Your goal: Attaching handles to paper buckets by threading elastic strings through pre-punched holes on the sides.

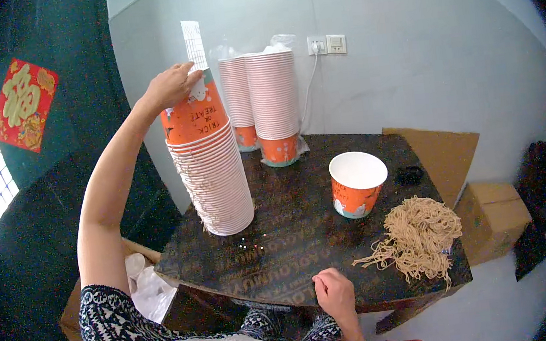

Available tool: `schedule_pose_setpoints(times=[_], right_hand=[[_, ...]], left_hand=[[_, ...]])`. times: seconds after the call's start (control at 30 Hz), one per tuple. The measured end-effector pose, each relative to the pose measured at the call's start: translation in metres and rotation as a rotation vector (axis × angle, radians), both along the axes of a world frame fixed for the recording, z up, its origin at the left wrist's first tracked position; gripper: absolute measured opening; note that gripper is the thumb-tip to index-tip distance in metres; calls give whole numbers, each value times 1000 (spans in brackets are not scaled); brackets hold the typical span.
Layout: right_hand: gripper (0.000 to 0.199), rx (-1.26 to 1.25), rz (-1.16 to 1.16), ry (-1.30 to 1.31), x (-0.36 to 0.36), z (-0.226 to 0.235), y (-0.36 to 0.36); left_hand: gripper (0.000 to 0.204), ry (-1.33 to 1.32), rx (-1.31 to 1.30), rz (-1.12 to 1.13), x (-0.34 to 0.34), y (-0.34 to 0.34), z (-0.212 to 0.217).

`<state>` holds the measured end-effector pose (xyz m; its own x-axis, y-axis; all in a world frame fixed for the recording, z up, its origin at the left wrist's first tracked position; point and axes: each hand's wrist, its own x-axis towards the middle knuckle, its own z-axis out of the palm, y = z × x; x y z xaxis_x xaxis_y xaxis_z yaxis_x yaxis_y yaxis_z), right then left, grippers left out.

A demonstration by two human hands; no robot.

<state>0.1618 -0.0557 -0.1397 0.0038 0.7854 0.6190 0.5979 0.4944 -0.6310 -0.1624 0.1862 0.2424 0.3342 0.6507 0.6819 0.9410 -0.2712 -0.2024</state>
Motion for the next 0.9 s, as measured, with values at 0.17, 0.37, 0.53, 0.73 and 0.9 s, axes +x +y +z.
schedule_pose_setpoints(times=[0.17,0.37,0.53,0.73,0.9], right_hand=[[5,-9,-21,4,-2,0,-2],[6,4,-60,-13,-4,-5,2],[6,17,-45,4,-2,-3,3],[8,10,-29,22,2,-8,-2],[11,7,34,44,3,-5,-4]], left_hand=[[56,-66,-49,67,12,-6,-9],[65,-38,6,226,23,-23,-11],[52,74,638,-337,56,-29,-69],[36,143,-109,-810,160,-53,-176],[61,138,-243,-821,225,-31,-248]])
